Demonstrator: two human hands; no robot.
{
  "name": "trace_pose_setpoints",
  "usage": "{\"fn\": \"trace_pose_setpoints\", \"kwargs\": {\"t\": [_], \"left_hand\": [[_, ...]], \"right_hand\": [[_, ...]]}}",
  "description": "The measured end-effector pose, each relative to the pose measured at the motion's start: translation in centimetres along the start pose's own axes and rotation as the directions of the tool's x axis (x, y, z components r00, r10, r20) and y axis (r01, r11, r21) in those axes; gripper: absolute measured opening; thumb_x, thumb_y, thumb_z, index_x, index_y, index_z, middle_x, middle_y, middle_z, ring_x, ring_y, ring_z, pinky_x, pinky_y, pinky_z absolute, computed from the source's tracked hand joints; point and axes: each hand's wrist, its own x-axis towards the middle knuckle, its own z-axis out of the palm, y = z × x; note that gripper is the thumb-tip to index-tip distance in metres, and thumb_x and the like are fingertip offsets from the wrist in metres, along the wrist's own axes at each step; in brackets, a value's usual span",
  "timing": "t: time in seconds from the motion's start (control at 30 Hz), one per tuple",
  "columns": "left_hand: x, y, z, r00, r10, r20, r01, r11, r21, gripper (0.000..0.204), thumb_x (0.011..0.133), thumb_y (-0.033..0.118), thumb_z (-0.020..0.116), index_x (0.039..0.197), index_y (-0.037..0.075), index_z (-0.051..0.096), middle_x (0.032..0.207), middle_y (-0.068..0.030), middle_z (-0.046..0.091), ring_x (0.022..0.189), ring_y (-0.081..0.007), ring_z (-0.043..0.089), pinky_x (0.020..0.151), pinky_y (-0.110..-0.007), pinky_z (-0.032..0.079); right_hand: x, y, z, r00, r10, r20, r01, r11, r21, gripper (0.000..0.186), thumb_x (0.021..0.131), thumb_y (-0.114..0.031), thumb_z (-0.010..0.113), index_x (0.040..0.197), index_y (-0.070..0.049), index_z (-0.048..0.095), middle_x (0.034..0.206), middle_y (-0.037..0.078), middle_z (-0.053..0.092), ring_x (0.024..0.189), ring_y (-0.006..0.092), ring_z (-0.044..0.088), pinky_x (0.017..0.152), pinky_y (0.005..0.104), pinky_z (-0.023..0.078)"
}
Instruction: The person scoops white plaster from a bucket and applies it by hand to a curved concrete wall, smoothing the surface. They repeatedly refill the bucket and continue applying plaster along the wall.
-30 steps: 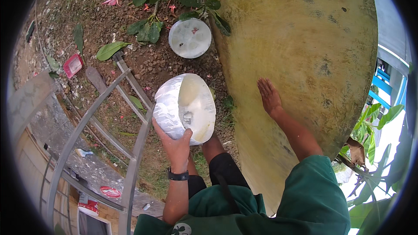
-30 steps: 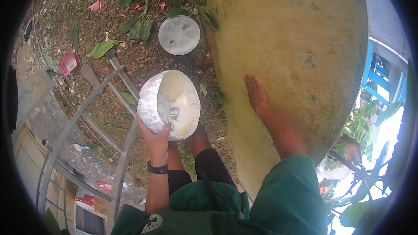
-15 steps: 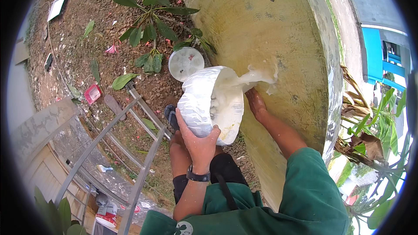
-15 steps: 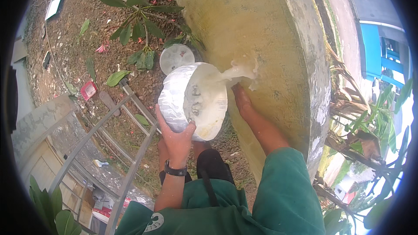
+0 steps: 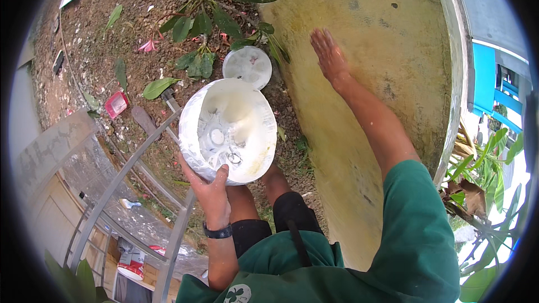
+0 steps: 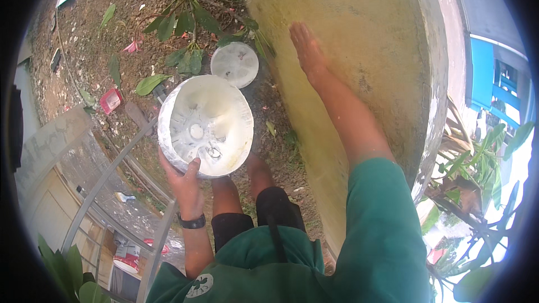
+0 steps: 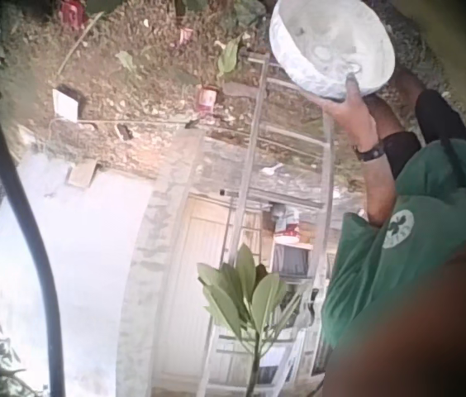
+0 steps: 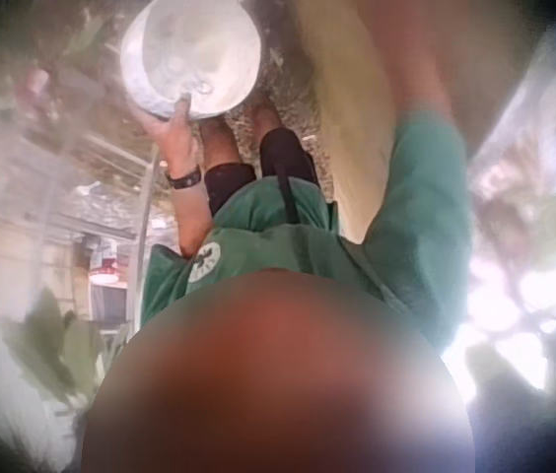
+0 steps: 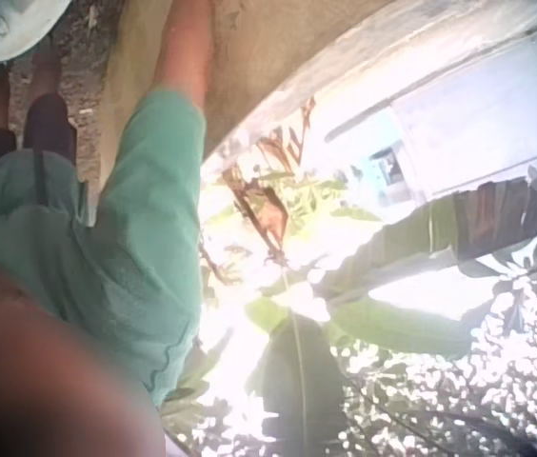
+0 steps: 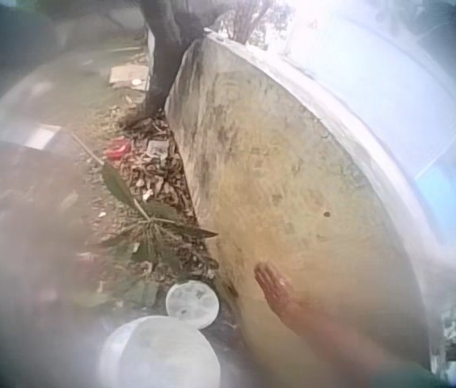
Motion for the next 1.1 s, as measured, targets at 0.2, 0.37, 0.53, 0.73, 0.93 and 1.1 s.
{"fn": "trace_pose_setpoints", "kwargs": {"t": [0.2,0.37,0.53,0.73,0.93,1.1], "left_hand": [[2.5,-0.4,-2.1,1.000,0.023,0.007,-0.023,0.996,0.087,0.106,0.078,-0.008,0.075,0.164,0.003,0.013,0.162,-0.0187,0.029,0.147,-0.0285,0.034,0.122,-0.041,0.028],[4.2,-0.5,-2.5,0.999,-0.013,-0.034,0.014,0.999,0.046,0.110,0.076,-0.006,0.079,0.164,0.002,0.014,0.162,-0.0194,0.029,0.147,-0.0288,0.034,0.121,-0.041,0.028],[5.4,0.6,-2.9,0.998,-0.040,-0.040,0.045,0.989,0.138,0.109,0.077,-0.006,0.078,0.164,0.002,0.013,0.163,-0.0200,0.028,0.147,-0.0291,0.033,0.121,-0.042,0.029],[6.4,1.0,-2.8,0.995,-0.084,-0.045,0.085,0.996,0.025,0.106,0.080,-0.008,0.074,0.165,0.002,0.010,0.164,-0.0198,0.027,0.148,-0.0289,0.032,0.121,-0.041,0.028],[6.9,0.9,-3.4,0.995,-0.097,0.004,0.097,0.994,0.056,0.108,0.079,-0.009,0.074,0.166,0.005,0.010,0.166,-0.0190,0.024,0.150,-0.0291,0.031,0.123,-0.042,0.025],[8.4,-3.3,-5.3,0.992,-0.125,-0.028,0.126,0.991,0.053,0.113,0.075,-0.007,0.074,0.166,0.006,0.009,0.163,-0.0190,0.029,0.148,-0.0289,0.033,0.123,-0.042,0.025]], "right_hand": [[-14.7,-14.8,4.8,0.720,-0.590,0.366,0.681,0.702,-0.209,0.075,0.107,-0.058,0.029,0.168,-0.017,0.012,0.176,0.000,0.005,0.162,0.0249,0.000,0.130,0.0559,-0.005],[-5.3,-5.9,0.9,0.827,-0.478,0.298,0.495,0.869,0.021,0.085,0.102,-0.068,0.031,0.168,-0.017,0.013,0.175,-0.002,0.009,0.162,0.0254,0.002,0.130,0.0554,-0.005],[13.4,21.3,-7.4,0.974,0.225,0.022,-0.226,0.966,0.126,0.078,0.106,-0.057,0.035,0.166,-0.010,0.018,0.174,0.001,0.019,0.160,0.0203,0.012,0.131,0.0510,-0.001],[14.2,26.4,-9.3,0.952,0.270,-0.146,-0.246,0.956,0.162,0.076,0.105,-0.048,0.043,0.162,-0.001,0.027,0.171,0.011,0.025,0.160,0.0269,0.016,0.131,0.0472,0.006],[5.0,-4.3,0.9,0.980,-0.155,0.124,0.158,0.987,-0.012,0.078,0.107,-0.055,0.034,0.167,-0.009,0.012,0.175,0.002,0.011,0.161,0.0248,0.005,0.131,0.0500,0.001],[-13.9,-29.0,12.2,0.793,-0.554,0.255,0.574,0.819,-0.008,0.077,0.107,-0.051,0.032,0.167,-0.007,0.008,0.176,0.003,0.005,0.162,0.0249,0.004,0.131,0.0486,0.000]]}}
